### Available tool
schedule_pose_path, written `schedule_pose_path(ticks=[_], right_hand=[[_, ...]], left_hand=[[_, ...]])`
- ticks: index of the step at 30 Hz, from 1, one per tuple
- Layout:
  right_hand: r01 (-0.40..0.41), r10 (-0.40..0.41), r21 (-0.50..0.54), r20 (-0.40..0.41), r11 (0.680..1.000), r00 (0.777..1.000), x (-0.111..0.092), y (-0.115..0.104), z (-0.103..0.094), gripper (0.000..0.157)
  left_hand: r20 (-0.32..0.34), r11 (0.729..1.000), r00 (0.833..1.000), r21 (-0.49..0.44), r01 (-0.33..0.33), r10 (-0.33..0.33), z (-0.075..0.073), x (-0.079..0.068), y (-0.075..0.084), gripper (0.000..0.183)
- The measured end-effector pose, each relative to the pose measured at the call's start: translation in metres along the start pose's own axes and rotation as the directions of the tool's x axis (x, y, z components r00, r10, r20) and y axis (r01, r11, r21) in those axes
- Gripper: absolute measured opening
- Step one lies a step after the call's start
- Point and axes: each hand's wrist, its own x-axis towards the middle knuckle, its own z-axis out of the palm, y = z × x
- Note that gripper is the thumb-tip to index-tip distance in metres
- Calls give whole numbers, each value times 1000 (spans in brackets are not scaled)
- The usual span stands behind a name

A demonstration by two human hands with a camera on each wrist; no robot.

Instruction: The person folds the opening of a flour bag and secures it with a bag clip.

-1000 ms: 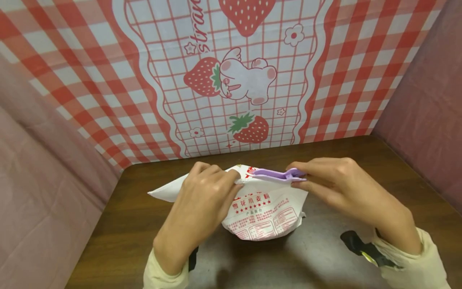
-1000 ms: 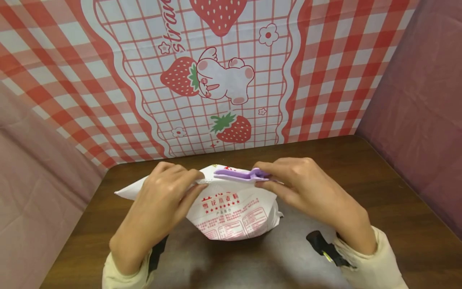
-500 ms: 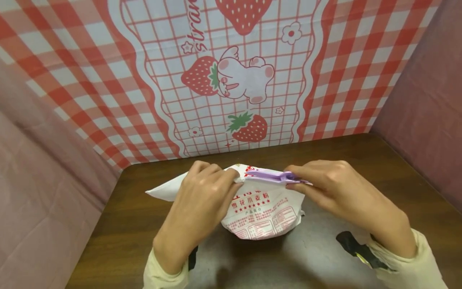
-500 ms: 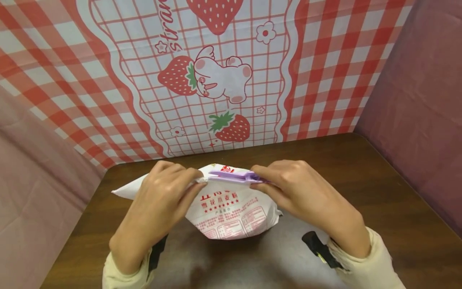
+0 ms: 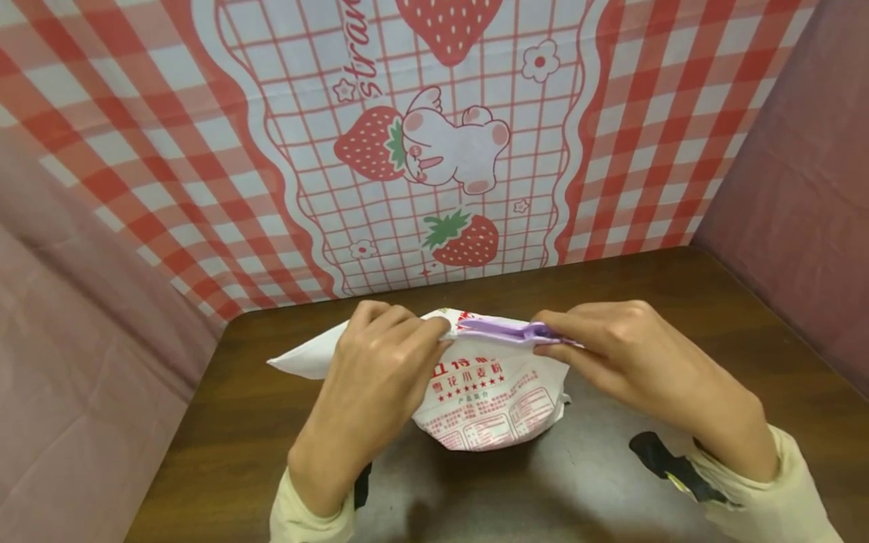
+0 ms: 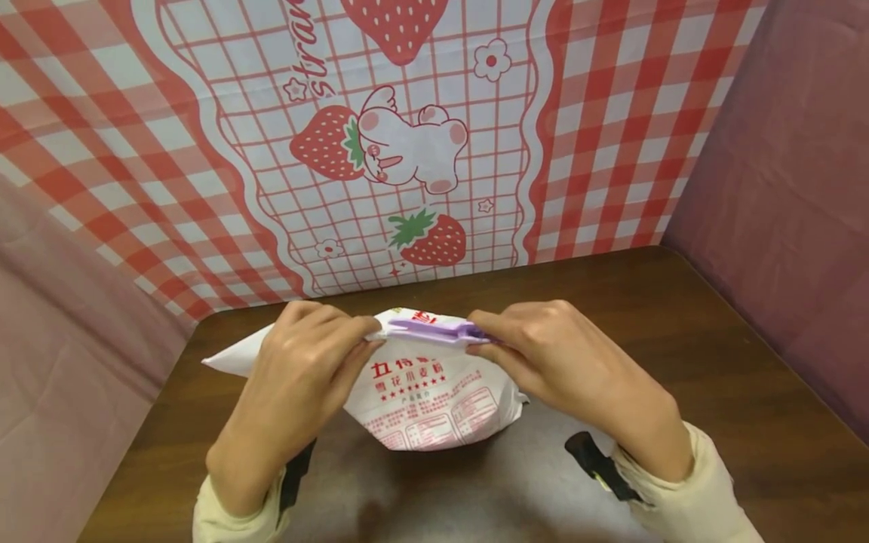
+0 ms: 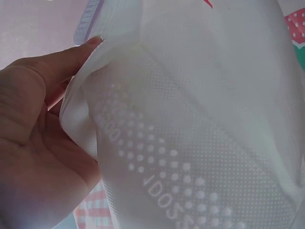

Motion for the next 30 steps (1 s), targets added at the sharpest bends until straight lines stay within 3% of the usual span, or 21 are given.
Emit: schedule_pose_path(ticks=[6, 10, 15, 22, 30], right_hand=[[-11, 11, 3, 6, 1000, 1000, -1, -1, 0, 34], [-8, 8, -6, 1, 1000, 1000, -1, -2, 2, 23], [-13, 13, -18, 8, 1000, 1000, -2, -4, 4, 22], [-51, 51, -16, 45, 999, 998, -5, -5, 3, 30], [-39, 40, -34, 51, 999, 998, -4, -5, 7, 26]], left_hand=[[-5, 1000, 1000, -5, 5, -5, 0, 1, 2, 8], [14, 1000, 1000, -6, 7, -7, -1, 1, 2, 6], [38, 1000, 999, -11, 13, -13, -1, 0, 3, 9], [70, 1000, 997, 1, 15, -15, -3, -2, 6, 11], [50, 1000, 999, 9, -6, 5, -5, 0, 10, 12]])
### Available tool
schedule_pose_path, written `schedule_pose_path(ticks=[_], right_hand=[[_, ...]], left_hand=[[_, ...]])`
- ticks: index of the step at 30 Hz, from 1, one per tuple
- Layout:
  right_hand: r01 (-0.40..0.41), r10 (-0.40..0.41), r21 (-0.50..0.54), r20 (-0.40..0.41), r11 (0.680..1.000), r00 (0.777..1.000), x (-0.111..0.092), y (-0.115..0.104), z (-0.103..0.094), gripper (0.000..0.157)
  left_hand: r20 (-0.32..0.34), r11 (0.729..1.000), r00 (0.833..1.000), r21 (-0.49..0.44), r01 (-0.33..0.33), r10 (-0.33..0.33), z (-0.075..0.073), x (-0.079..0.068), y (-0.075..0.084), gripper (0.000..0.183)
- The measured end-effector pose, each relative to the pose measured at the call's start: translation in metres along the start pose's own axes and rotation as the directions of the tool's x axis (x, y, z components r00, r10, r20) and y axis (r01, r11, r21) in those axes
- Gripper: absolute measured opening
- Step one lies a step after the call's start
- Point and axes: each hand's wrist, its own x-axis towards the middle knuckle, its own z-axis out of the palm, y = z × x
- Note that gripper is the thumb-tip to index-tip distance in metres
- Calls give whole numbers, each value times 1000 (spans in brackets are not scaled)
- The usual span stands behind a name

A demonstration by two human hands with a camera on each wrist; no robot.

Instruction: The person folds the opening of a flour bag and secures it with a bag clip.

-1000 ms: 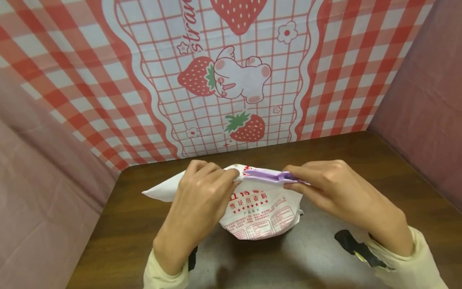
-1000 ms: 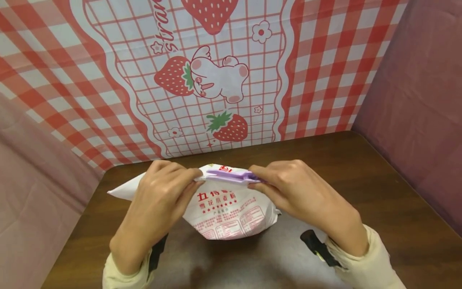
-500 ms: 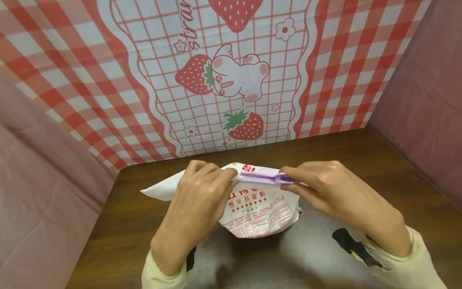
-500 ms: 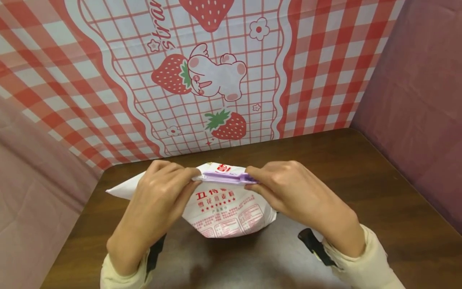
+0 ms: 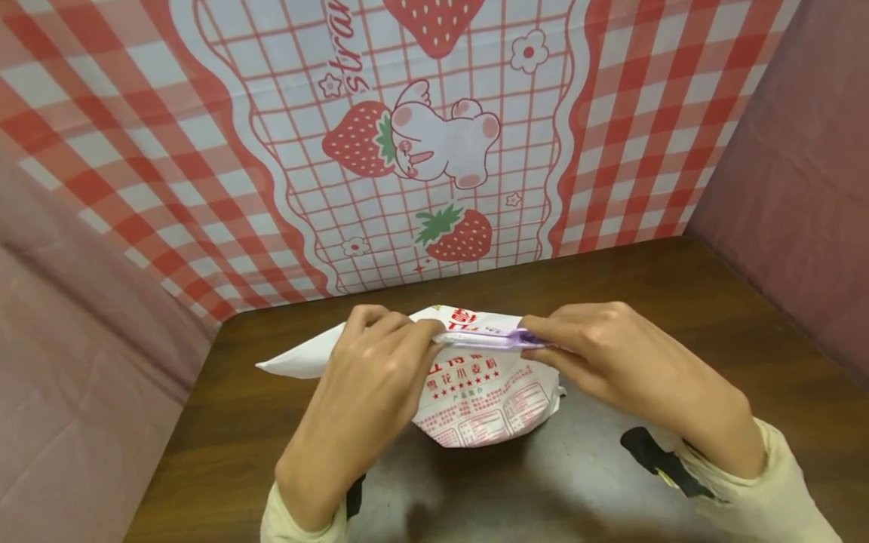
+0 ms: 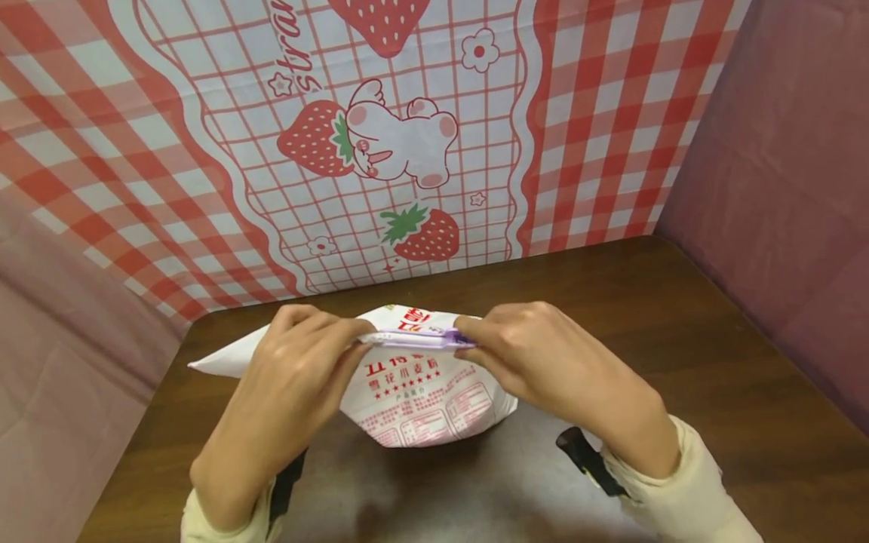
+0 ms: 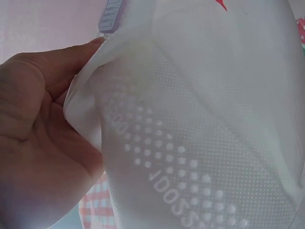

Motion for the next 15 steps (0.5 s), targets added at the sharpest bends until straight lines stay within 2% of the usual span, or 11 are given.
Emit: schedule_pose_path(ticks=[8, 15], right_hand=[[-1, 1, 4, -17, 1000, 1000, 1, 0, -2, 34], [3, -3, 12, -19, 1000, 1000, 1, 0, 0, 29]], left_hand=[[-19, 1000, 1000, -10, 5, -5, -3, 1, 1, 11], [-60, 998, 997, -48, 46, -49, -8, -2, -4, 12]])
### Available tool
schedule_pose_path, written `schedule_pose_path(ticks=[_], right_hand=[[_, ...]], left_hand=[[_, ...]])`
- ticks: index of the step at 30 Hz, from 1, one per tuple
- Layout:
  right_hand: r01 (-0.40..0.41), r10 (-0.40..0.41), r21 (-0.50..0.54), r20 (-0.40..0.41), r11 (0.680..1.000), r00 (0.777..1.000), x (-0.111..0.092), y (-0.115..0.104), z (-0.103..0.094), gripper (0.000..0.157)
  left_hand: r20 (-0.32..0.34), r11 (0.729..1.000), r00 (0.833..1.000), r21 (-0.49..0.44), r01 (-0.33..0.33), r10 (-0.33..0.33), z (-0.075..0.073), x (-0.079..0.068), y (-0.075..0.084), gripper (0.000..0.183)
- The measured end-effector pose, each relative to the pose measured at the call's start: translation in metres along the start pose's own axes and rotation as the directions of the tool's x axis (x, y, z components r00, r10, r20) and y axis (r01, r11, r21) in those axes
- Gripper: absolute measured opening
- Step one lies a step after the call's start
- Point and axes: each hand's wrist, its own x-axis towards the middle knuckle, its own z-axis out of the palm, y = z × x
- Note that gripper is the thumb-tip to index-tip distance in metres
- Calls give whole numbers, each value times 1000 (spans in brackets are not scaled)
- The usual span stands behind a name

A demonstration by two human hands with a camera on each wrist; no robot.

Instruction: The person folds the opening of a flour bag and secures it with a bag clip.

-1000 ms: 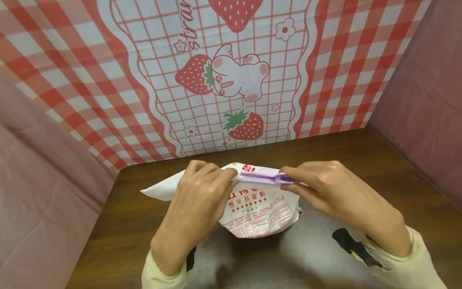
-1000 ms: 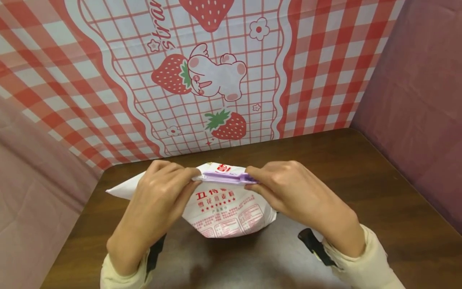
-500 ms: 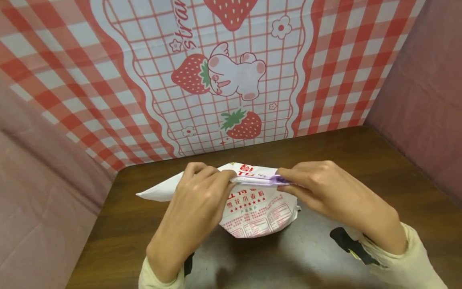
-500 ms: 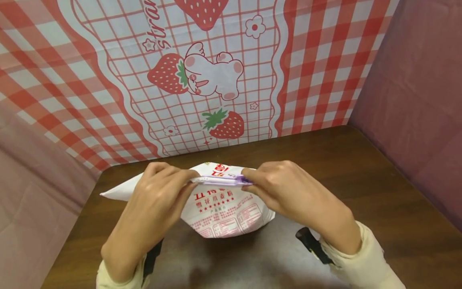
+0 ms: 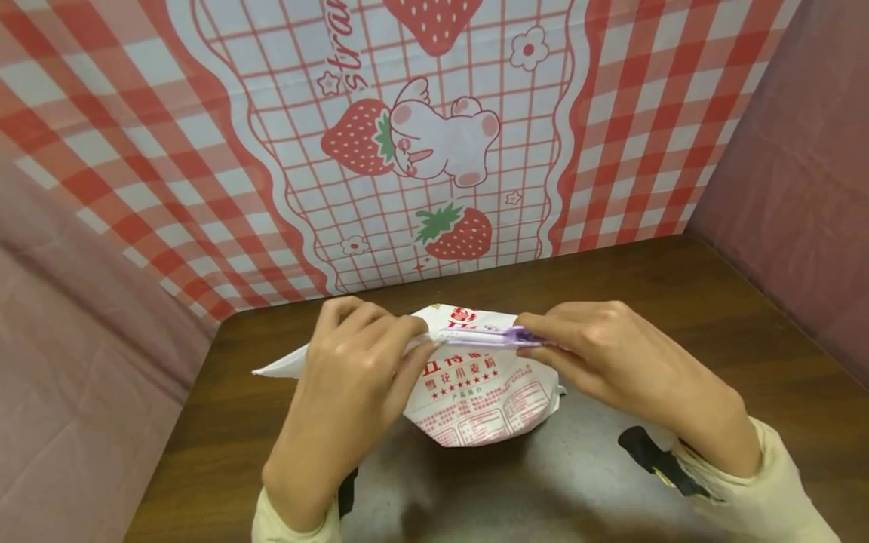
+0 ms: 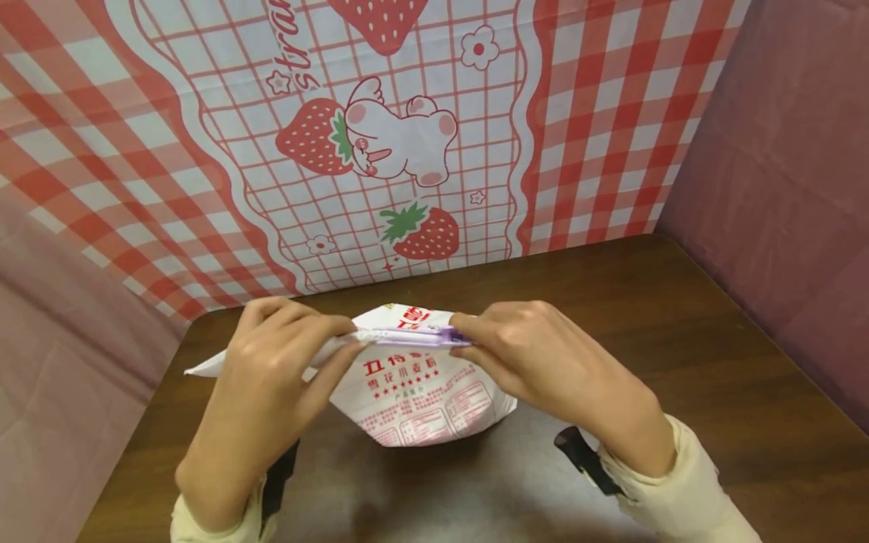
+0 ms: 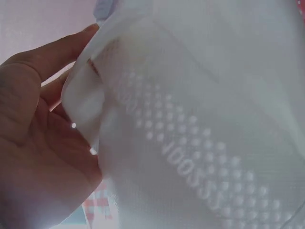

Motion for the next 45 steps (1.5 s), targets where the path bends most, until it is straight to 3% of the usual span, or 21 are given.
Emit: schedule_pose_path(ticks=[10, 23, 33, 40, 45], right_hand=[[5, -5, 26, -8, 1000, 1000, 0, -1, 2, 28], [16, -16, 28, -19, 999, 1000, 2, -2, 7, 34], [-117, 112, 51, 89, 992, 990, 3, 3, 6, 32], [-137, 126, 78, 130, 988, 983, 3, 6, 4, 51], [-142, 132, 90, 113, 986, 985, 3, 5, 4, 41]], left_hand=[[-27, 998, 998, -11, -55, 54, -3, 2, 4, 8], [-13, 999, 998, -11, -53, 53, -1, 1, 5, 9], [7, 999, 1000, -31, -30, 30, 1, 0, 1, 10], [15, 1000, 1000, -31, -5, 5, 3, -1, -1, 12], [22, 1000, 1000, -27, -4, 4, 3, 0, -2, 13]])
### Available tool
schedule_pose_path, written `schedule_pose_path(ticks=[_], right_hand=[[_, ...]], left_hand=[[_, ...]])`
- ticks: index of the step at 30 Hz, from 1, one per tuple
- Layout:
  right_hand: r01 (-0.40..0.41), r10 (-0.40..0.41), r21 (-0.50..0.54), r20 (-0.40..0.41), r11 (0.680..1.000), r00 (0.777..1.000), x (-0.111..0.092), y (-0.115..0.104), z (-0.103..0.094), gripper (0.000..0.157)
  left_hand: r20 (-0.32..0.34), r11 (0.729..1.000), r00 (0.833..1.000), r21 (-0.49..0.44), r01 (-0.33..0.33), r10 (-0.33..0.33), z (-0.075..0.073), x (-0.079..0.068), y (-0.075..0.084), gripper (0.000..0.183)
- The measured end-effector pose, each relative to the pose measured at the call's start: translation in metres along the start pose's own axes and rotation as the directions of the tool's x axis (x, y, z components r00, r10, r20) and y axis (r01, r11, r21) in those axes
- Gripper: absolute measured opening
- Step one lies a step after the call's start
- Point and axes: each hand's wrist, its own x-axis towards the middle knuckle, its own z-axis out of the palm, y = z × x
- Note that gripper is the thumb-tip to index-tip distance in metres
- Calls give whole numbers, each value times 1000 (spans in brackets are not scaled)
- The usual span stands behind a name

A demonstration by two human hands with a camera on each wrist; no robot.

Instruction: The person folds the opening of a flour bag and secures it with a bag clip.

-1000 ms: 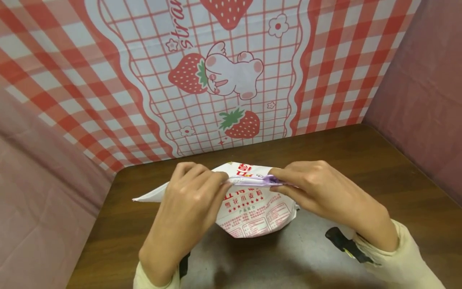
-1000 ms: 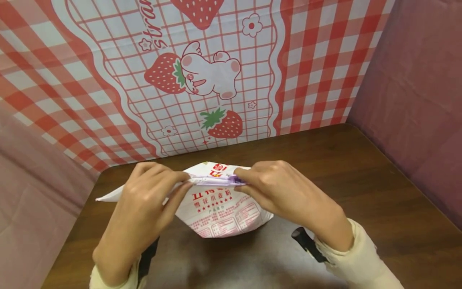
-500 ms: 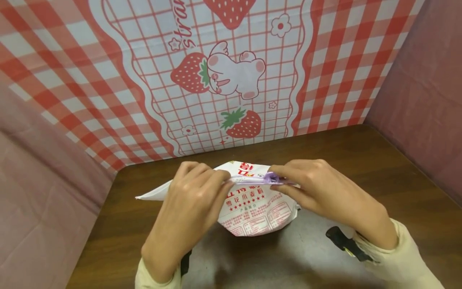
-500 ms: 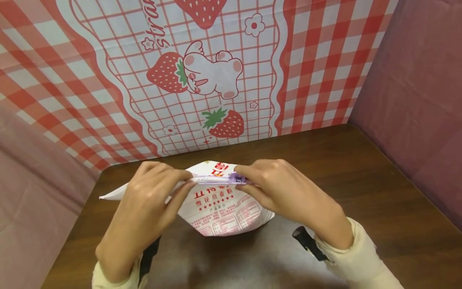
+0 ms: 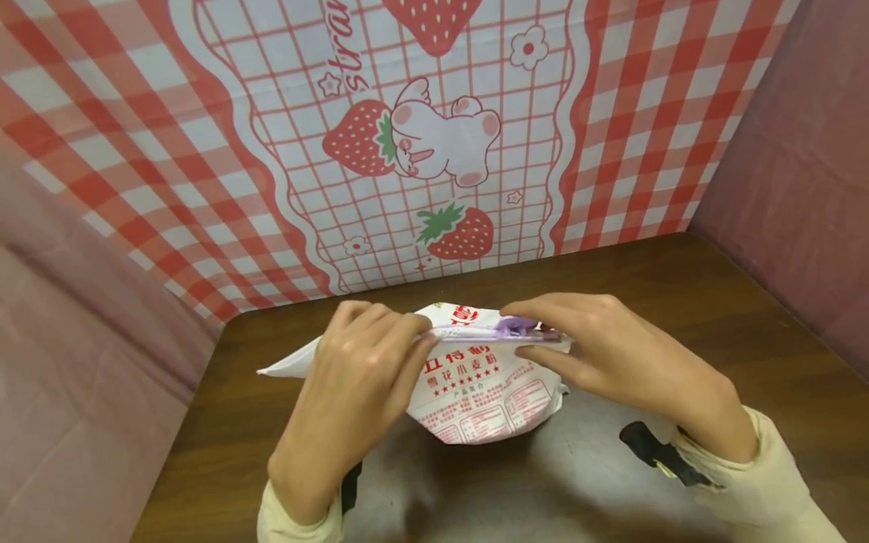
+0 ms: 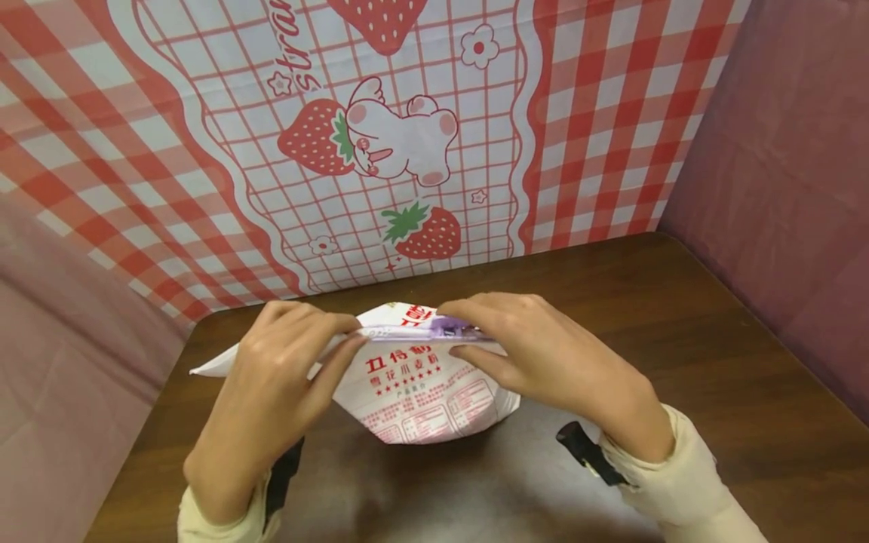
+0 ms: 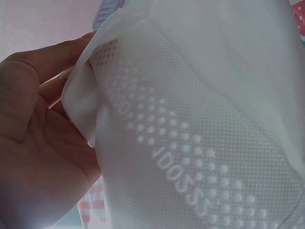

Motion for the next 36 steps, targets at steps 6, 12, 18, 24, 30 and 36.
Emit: schedule_pose_path(ticks=[6, 12, 18, 24, 30, 36], right_hand=[[76, -76, -4, -70, 997, 995, 0, 1, 2, 34], [146, -142, 24, -121, 989, 983, 1, 2, 1, 40], [179, -169, 58, -151, 982, 974, 3, 3, 1, 42], [148, -137, 76, -136, 986, 981, 4, 3, 2, 39], [64, -58, 64, -88, 996, 994, 2, 5, 5, 37], [60, -55, 59, -80, 996, 995, 0, 5, 5, 37]], left_hand=[[4, 1000, 1000, -4, 2, -2, 0, 1, 0, 13], [-2, 1000, 1000, -8, -5, 5, 0, 1, 0, 13], [-31, 1000, 999, -5, -28, 28, -1, 3, 0, 11], [-55, 999, 998, -1, -41, 40, -2, 4, 1, 8], [-56, 1000, 998, -8, -28, 28, -2, 4, 2, 8], [-49, 999, 998, -17, -27, 26, 0, 2, 2, 8]])
